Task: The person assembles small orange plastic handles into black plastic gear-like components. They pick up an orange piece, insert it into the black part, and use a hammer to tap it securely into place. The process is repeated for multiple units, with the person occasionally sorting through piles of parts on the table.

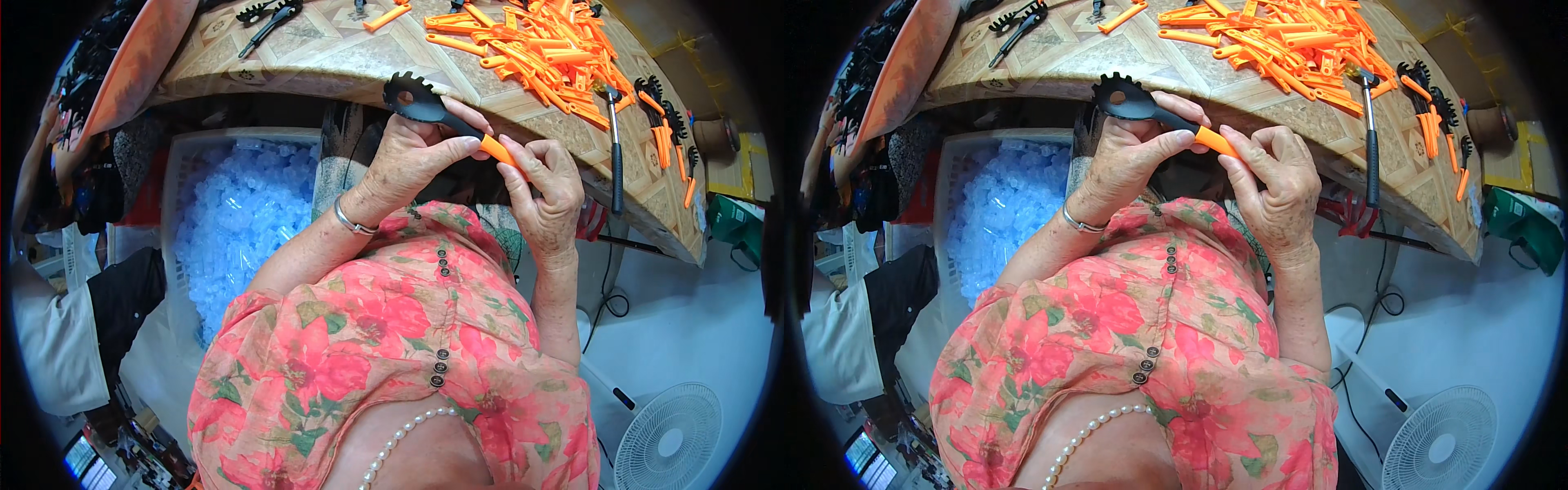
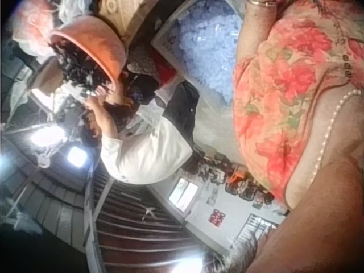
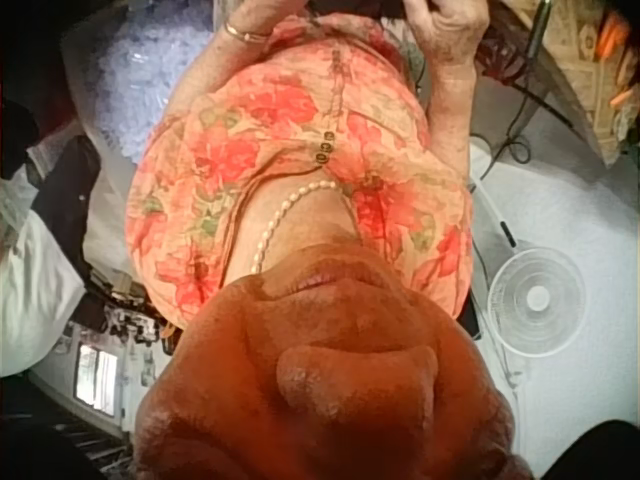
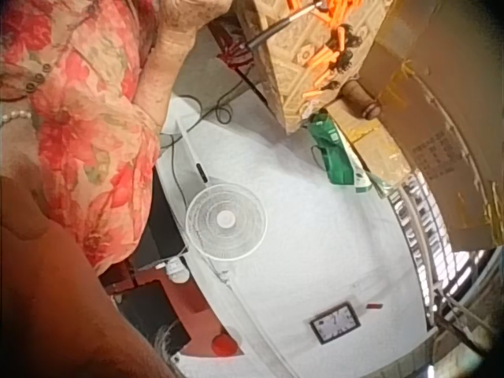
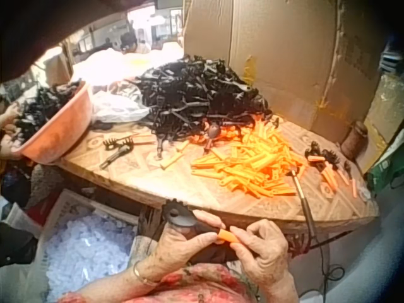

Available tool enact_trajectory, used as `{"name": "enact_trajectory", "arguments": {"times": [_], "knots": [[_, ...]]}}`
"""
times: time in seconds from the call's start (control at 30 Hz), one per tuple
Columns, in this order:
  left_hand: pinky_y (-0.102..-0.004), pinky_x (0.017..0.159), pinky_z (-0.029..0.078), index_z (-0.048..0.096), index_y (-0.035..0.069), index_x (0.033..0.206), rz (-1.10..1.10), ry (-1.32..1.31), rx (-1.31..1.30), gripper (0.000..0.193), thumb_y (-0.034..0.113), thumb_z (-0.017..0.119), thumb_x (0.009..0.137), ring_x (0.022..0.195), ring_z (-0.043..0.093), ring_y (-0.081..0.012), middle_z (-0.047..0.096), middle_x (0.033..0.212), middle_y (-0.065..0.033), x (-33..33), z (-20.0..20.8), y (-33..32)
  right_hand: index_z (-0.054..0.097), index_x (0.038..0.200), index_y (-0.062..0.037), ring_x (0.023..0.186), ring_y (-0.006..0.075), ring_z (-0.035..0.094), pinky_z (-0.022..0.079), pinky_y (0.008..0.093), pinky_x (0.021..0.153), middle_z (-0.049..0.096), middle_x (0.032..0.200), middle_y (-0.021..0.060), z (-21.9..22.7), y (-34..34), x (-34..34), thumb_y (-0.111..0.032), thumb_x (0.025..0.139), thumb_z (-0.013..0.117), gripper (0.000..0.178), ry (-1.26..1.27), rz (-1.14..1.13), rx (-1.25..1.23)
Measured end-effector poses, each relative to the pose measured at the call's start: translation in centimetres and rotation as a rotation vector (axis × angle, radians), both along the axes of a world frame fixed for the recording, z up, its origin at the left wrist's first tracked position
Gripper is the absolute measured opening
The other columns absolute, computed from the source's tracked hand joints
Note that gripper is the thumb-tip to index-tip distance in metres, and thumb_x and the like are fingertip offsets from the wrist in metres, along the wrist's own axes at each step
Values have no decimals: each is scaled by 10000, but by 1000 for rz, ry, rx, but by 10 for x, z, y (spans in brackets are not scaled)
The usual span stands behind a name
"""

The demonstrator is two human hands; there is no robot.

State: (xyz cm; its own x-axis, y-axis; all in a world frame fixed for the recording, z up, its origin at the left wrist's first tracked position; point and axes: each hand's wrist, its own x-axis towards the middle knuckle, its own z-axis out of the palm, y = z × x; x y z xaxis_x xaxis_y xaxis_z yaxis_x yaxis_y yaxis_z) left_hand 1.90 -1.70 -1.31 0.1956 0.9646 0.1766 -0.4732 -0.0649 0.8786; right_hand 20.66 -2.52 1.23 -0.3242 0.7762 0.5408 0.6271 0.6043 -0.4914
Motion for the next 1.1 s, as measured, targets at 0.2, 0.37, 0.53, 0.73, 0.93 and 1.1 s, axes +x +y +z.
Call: {"name": "enact_trajectory", "arguments": {"times": [0.2, 0.37, 0.53, 0.73, 0.93, 1.1], "knots": [[-261, 797, 530, 628, 2, 967, 46, 58, 73, 184, -25, 691, 796, 897, 615, -126, 621, 955, -52, -1, -5, 2, 700, 1050, -100, 700, 212, 525, 434, 327, 635, 515, 743, 50, -3, -1, -4, -97, 722, 736, 330, -6, 15, 26], [-252, 791, 521, 631, 6, 940, 42, 159, 211, 173, -15, 705, 785, 887, 601, -117, 615, 938, -50, -6, -10, 5, 681, 1033, -63, 728, 194, 551, 452, 309, 663, 558, 796, 52, 3, -1, -7, -77, 756, 710, 279, 30, 58, -32], [-245, 780, 516, 634, 15, 916, 0, 169, 257, 150, -15, 697, 784, 914, 582, -115, 581, 960, -58, -3, -4, 2, 654, 933, -5, 730, 114, 585, 462, 252, 654, 640, 829, 60, 0, -2, -8, -86, 835, 668, 128, 364, 132, -486], [-243, 809, 472, 630, 22, 927, -13, 241, 320, 154, 1, 695, 789, 927, 538, -129, 521, 1017, -58, -6, -5, 2, 649, 912, -12, 673, 115, 585, 455, 250, 604, 638, 766, 56, -2, -1, -6, -90, 813, 700, 136, 264, 168, -484], [-231, 759, 478, 631, 28, 921, -84, 337, 272, 161, 38, 713, 782, 926, 534, -121, 539, 975, -54, -14, -2, 1, 610, 859, -23, 655, 212, 590, 456, 310, 590, 605, 744, 89, 0, 0, -7, -95, 798, 700, 131, 128, 197, -359], [-238, 737, 478, 630, 30, 916, -107, 358, 391, 167, 41, 720, 776, 916, 536, -121, 551, 976, -59, -17, -8, 4, 596, 836, -29, 671, 269, 585, 456, 353, 604, 593, 744, 98, 4, 0, -6, -77, 763, 706, 141, 29, 232, -204]]}}
